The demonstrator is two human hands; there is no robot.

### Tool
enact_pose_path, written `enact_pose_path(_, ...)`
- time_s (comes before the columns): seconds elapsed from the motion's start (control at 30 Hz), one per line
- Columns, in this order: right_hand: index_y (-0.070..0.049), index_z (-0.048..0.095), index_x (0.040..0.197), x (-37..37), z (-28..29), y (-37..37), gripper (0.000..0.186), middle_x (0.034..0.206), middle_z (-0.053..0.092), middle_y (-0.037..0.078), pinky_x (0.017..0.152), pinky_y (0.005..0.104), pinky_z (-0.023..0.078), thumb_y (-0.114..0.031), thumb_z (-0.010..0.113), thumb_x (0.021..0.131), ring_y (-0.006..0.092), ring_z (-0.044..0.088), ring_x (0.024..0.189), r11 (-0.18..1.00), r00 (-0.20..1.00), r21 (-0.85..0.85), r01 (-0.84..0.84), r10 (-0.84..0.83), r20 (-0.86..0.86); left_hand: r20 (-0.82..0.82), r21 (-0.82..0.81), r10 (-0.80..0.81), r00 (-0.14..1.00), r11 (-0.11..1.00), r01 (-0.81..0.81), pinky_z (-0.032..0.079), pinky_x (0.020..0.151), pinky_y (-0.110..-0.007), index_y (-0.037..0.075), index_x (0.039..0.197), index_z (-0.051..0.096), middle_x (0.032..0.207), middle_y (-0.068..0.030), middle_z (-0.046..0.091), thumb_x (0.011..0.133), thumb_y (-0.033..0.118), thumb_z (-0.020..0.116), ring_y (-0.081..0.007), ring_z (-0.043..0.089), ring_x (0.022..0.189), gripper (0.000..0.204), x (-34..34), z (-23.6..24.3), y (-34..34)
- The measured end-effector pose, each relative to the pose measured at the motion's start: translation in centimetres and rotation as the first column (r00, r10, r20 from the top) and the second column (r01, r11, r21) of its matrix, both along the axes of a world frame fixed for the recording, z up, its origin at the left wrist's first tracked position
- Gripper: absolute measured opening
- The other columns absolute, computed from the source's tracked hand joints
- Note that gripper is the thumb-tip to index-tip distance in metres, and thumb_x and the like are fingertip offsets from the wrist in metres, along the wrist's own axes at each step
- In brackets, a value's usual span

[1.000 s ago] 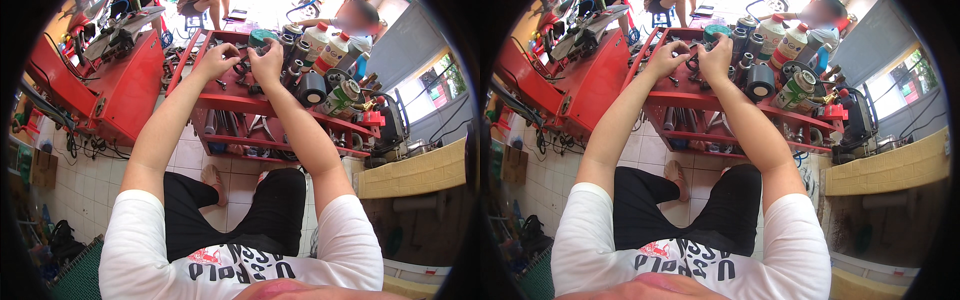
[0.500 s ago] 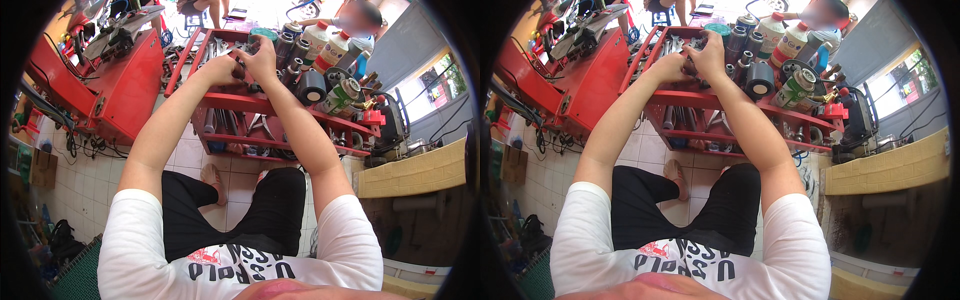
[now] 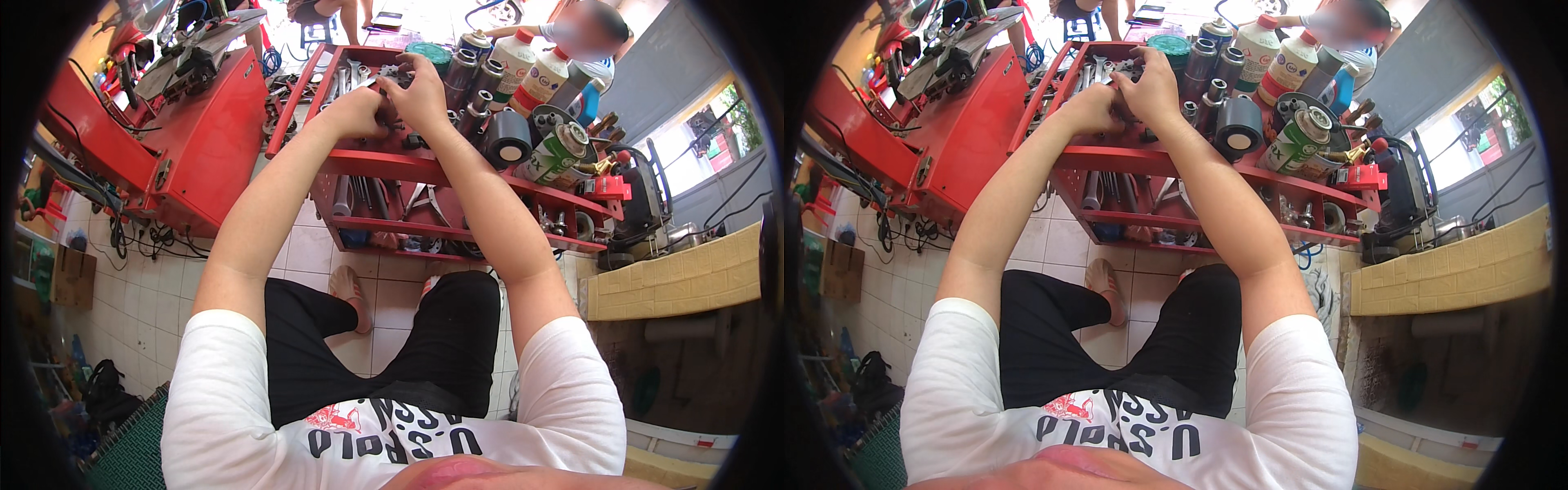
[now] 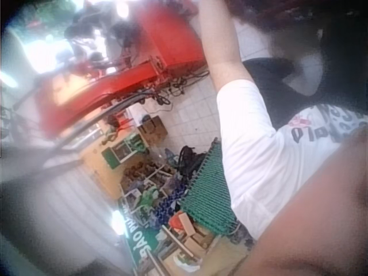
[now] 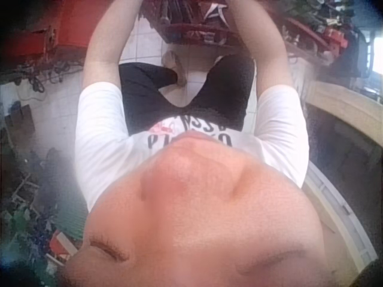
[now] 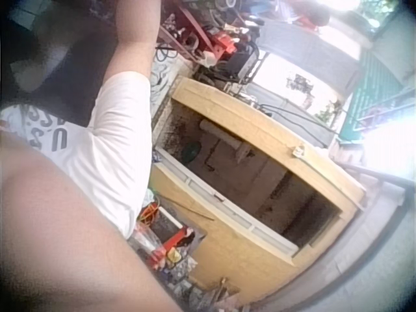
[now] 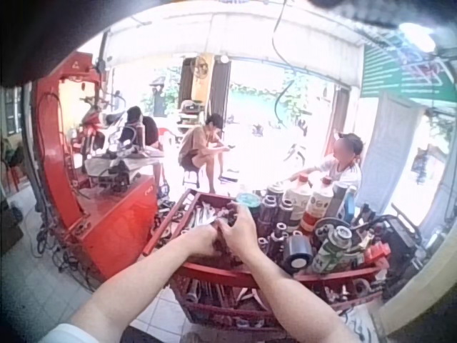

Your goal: The person sits cross-legged on the floor and uses a wrench to loosen and remove bolts from a small mechanical assembly. They disassemble the part into smaller components, place them on a red tool cart, and continue to manipulate the pieces with their hands.

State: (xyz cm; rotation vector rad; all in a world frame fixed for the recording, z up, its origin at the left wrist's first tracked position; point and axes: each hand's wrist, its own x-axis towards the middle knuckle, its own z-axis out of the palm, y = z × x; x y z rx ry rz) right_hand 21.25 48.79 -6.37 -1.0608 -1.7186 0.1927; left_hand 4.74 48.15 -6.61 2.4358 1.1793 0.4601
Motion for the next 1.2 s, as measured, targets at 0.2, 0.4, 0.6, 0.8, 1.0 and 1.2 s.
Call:
enact_pose_path(0.2, 0.001, 0.062, 0.119, -0.4, -0.3, 0.6, 0.047, 0.118, 0.065, 0.018, 0.096, 0.0407, 0.050, -0.024, 0.078, 0.083, 0.0318, 0.064, 0.111, 1.000, 1.000, 0.011, -0.006, 0.007, -0.027, -0.033, 0.140, 0.012, 0.999, 0.990, -0.007, 0.056, 0.085, -0.040, 0.008, 0.104, 0.075, 0.096, -0.0148, 0.075, 0.072, 0.018, 0.077, -0.0298, 0.072, 0.091, 0.034, -0.7, -0.7, 1.0)
enact_pose_path(0.4, 0.001, 0.063, 0.122, 0.0, -0.8, 1.0, 0.049, 0.120, 0.067, 0.018, 0.095, 0.0393, 0.052, -0.027, 0.078, 0.085, 0.0301, 0.066, 0.111, 1.000, 1.000, 0.027, 0.014, -0.013, -0.018, -0.160, 0.196, 0.031, 0.987, 0.981, 0.001, 0.056, 0.085, -0.041, 0.010, 0.105, 0.077, 0.097, -0.0152, 0.075, 0.072, 0.020, 0.077, -0.0305, 0.072, 0.092, 0.034, 0.1, 0.6, -0.1)
enact_pose_path(0.6, 0.002, 0.062, 0.121, -0.1, -0.8, 1.0, 0.048, 0.120, 0.066, 0.019, 0.096, 0.0400, 0.051, -0.025, 0.077, 0.084, 0.0316, 0.065, 0.112, 1.000, 0.999, 0.016, -0.009, 0.010, -0.053, -0.017, 0.078, -0.007, 1.000, 0.997, 0.008, 0.057, 0.081, -0.037, 0.007, 0.099, 0.079, 0.092, -0.0142, 0.076, 0.072, 0.017, 0.076, -0.0265, 0.073, 0.085, 0.029, -1.1, -0.2, 0.5)
enact_pose_path(0.8, 0.002, 0.062, 0.121, 0.0, -0.8, 0.9, 0.048, 0.119, 0.067, 0.019, 0.096, 0.0399, 0.051, -0.026, 0.076, 0.085, 0.0326, 0.065, 0.111, 1.000, 0.997, 0.015, -0.009, 0.010, -0.072, 0.116, 0.015, 0.047, 0.992, 0.999, -0.049, 0.056, 0.079, -0.034, 0.003, 0.100, 0.078, 0.089, -0.0130, 0.076, 0.072, 0.013, 0.075, -0.0221, 0.072, 0.082, 0.029, -1.9, 0.4, 0.3)
enact_pose_path(1.0, 0.001, 0.064, 0.114, -0.1, -0.6, 0.7, 0.037, 0.111, 0.067, 0.018, 0.096, 0.0420, 0.048, -0.021, 0.073, 0.085, 0.0331, 0.063, 0.108, 1.000, 0.990, 0.020, 0.003, 0.000, -0.141, 0.163, -0.038, -0.028, 0.986, 0.999, 0.035, 0.056, 0.085, -0.034, 0.004, 0.103, 0.077, 0.097, -0.0138, 0.076, 0.075, 0.012, 0.073, -0.0233, 0.073, 0.089, 0.029, -1.7, -0.9, 1.2)
enact_pose_path(1.2, -0.003, 0.067, 0.111, -0.2, 0.2, 0.3, 0.027, 0.103, 0.071, 0.013, 0.087, 0.0379, 0.053, -0.019, 0.070, 0.090, 0.0272, 0.067, 0.099, 0.986, 0.988, 0.147, 0.072, -0.051, -0.147, 0.094, 0.030, -0.087, 0.992, 0.996, 0.085, 0.055, 0.079, -0.035, 0.003, 0.112, 0.075, 0.095, -0.0123, 0.075, 0.079, 0.011, 0.074, -0.0191, 0.069, 0.084, 0.034, -0.9, -1.5, 1.2)
